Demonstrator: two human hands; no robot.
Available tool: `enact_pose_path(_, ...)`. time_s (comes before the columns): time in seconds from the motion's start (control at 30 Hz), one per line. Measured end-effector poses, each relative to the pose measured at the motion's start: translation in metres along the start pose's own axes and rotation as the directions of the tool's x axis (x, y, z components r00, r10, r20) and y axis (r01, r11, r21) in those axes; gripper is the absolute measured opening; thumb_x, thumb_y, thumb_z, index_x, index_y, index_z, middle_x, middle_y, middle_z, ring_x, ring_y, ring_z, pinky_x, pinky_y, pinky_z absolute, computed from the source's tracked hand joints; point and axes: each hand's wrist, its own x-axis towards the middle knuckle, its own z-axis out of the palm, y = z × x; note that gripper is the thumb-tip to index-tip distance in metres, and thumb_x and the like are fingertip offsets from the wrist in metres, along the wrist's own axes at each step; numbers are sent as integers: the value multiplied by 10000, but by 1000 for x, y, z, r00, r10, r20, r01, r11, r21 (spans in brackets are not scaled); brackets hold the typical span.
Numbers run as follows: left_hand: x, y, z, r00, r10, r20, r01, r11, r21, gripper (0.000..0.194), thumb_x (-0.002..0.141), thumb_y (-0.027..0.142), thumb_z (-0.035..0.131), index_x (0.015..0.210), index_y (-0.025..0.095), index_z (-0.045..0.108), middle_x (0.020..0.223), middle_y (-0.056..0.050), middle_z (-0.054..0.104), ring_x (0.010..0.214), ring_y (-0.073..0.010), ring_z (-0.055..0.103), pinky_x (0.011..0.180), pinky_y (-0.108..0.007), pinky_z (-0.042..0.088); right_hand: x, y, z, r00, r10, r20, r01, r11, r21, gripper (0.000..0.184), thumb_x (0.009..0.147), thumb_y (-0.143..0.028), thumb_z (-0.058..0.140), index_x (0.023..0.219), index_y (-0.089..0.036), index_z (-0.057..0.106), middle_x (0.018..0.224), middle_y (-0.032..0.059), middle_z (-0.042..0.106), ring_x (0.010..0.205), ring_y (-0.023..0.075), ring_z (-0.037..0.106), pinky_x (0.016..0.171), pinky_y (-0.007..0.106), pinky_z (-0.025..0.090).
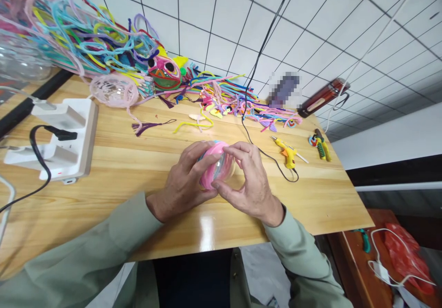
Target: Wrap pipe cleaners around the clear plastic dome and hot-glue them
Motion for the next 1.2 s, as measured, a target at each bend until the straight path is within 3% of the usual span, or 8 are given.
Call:
enact_pose_path(0.17,-2,-1,1,998,-56,40,55,998,17,793,1051,408,809,1729,311,409,1611,-180,624,1527,-337,652,1244,-571,655,-2,5,3,1000,9,19,-9,1000,10,639,1013,-412,795,1576,-270,527,1422,170,643,1329,362,671,1077,612,638)
enact_pose_path(0.37,-4,-2,5,994,-94,60,91,994,52,823,1024,480,831,1706,329,396,1606,-168,623,1521,-342,658,1252,-577,649,-4,10,8,998,33,62,-35,999,23,721,1025,-560,800,1608,-255,504,1480,193,620,1383,381,642,1135,636,609)
enact_pose_path(0.8,-4,0,4,990,-115,79,113,993,32,877,991,471,886,1699,314,392,1609,-190,612,1506,-374,654,1239,-574,626,-4,9,13,996,69,57,-69,998,3,674,1011,-468,779,1594,-263,509,1461,179,619,1357,367,653,1128,630,608)
enact_pose_path(0.97,-6,-1,3,984,-130,125,128,992,25,898,955,400,910,1696,324,408,1639,-186,585,1535,-381,624,1251,-578,619,-4,10,13,994,76,73,-76,997,2,685,1022,-526,782,1590,-263,505,1474,185,613,1382,376,642,1139,652,607)
enact_pose_path(1.2,-3,3,4,979,-171,107,171,985,5,966,886,306,928,1698,331,405,1623,-176,605,1510,-392,643,1269,-610,606,-3,10,14,999,38,-3,-38,997,67,698,1046,-525,785,1613,-267,471,1485,180,623,1402,362,633,1139,627,624)
